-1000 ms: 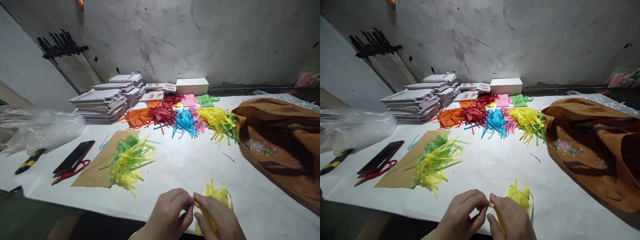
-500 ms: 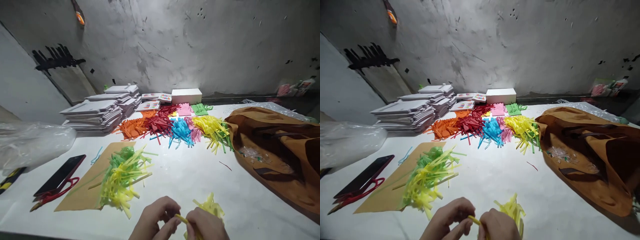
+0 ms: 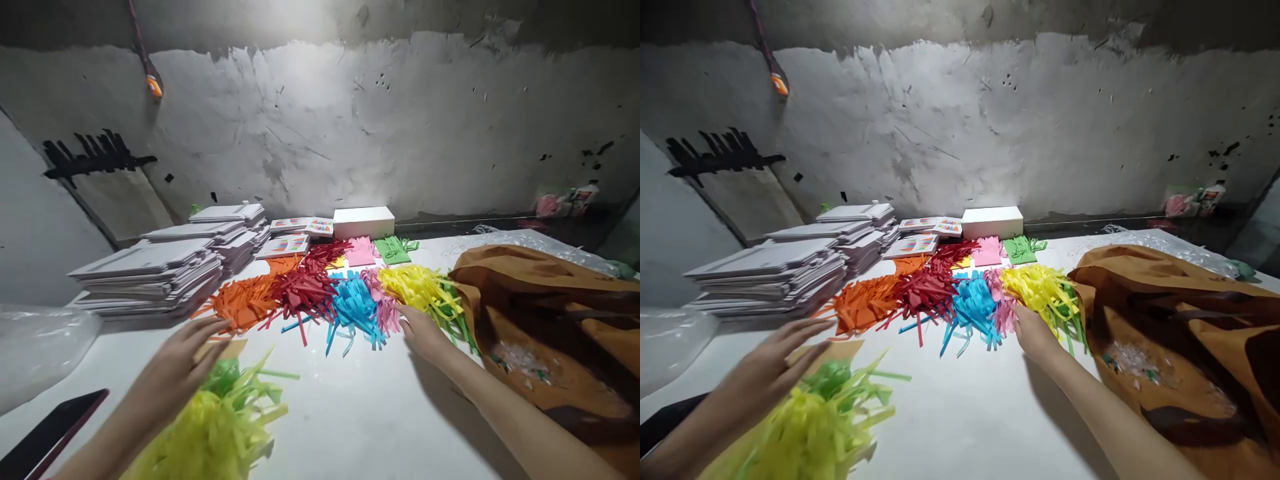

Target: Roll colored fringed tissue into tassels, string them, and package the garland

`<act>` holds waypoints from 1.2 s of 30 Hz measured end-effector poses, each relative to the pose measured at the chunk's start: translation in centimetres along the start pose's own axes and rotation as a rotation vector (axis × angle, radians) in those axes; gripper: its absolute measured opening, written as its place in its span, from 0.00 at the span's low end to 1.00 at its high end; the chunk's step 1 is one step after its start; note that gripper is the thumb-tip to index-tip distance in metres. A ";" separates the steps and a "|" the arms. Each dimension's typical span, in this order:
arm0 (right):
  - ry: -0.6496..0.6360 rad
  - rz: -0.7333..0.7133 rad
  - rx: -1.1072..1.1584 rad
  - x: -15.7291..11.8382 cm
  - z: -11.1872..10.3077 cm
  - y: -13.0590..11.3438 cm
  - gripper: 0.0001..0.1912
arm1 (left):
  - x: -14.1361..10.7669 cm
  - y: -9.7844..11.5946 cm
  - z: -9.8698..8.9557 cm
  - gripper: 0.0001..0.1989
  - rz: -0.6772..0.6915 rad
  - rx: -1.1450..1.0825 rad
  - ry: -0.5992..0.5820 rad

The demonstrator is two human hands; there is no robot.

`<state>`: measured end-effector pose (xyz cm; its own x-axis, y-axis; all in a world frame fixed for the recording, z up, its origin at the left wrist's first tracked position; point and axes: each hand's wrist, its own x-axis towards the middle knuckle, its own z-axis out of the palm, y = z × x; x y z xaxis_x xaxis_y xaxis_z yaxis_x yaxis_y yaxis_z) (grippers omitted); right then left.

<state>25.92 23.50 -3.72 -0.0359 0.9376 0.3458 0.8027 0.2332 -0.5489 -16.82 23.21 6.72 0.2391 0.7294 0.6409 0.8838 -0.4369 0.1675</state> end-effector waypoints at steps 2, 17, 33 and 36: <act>-0.005 0.025 -0.008 3.1 1.4 0.9 0.15 | 1.8 3.2 3.7 0.19 0.196 -0.133 -0.171; 0.083 0.189 -0.229 6.6 -1.9 7.7 0.14 | 12.3 15.6 27.9 0.10 0.396 -0.181 -0.631; -0.259 0.073 -0.317 10.2 4.9 2.8 0.16 | 13.1 12.1 27.5 0.14 0.164 -0.402 -0.518; -0.238 0.112 -0.270 10.2 4.3 3.6 0.15 | 12.8 12.3 27.2 0.05 0.201 -0.418 -0.514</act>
<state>25.91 34.99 -5.47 -0.0513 0.9945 0.0913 0.9365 0.0796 -0.3414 8.09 41.52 -3.37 0.6334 0.7249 0.2707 0.5978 -0.6806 0.4237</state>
